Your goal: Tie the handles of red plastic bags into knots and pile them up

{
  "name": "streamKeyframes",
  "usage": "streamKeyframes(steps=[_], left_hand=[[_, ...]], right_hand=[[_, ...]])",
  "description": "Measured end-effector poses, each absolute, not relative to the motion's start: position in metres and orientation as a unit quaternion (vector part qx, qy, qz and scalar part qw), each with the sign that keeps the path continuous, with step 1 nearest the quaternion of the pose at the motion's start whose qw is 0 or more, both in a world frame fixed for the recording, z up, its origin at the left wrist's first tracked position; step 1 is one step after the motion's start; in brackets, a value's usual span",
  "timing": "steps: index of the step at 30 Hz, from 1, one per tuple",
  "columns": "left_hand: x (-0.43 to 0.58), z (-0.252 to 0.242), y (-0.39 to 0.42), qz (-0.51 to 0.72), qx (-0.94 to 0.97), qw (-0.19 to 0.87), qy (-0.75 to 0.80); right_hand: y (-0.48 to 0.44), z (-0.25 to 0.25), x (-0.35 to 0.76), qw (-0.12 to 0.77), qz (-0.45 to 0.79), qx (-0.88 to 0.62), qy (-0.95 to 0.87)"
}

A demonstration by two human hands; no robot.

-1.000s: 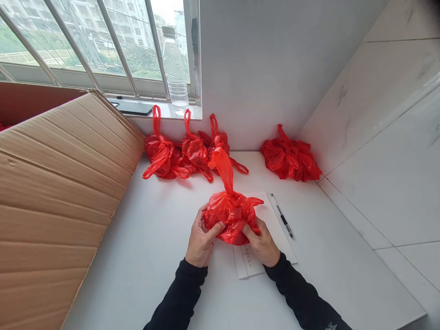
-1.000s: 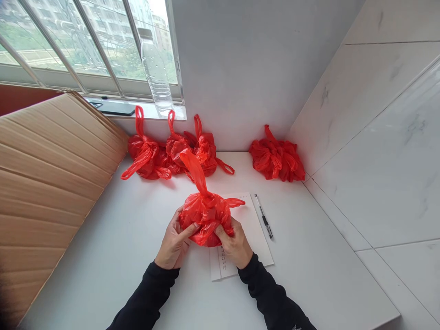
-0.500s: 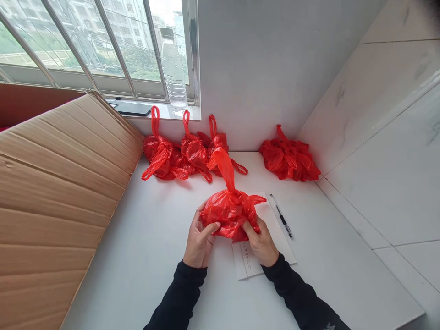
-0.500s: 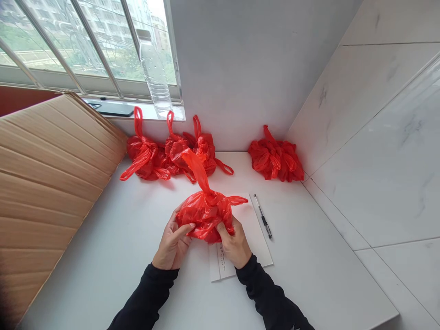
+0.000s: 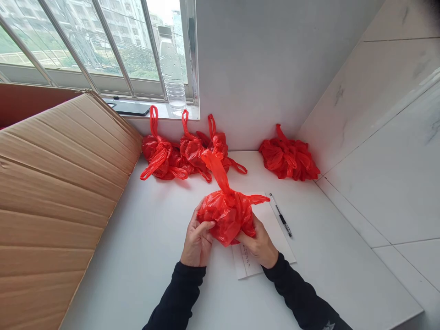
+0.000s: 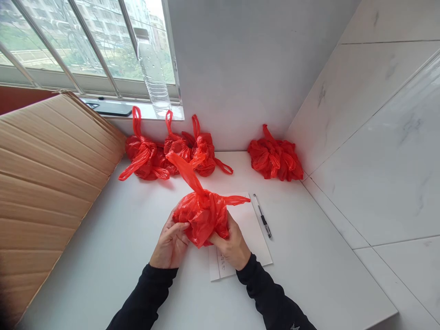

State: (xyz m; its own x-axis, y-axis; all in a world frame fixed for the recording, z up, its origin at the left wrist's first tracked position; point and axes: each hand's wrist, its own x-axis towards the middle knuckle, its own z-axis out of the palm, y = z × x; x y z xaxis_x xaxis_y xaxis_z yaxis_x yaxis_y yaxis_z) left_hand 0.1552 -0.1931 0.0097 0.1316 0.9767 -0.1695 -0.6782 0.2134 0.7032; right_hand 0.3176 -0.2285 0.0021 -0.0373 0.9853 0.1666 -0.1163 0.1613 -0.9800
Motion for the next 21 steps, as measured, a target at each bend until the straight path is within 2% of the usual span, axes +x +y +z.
streamKeyframes(steps=[14,21], left_hand=[[0.1554,0.0112,-0.1936,0.586,0.226,0.714,0.308],[0.1559,0.0130,-0.1968,0.552,0.256,0.734,0.302]], right_hand=[[-0.2256,-0.0079,0.3200,0.589,0.502,-0.428,-0.467],[-0.2279,-0.0040,0.3234,0.537,0.530,-0.418,-0.506]])
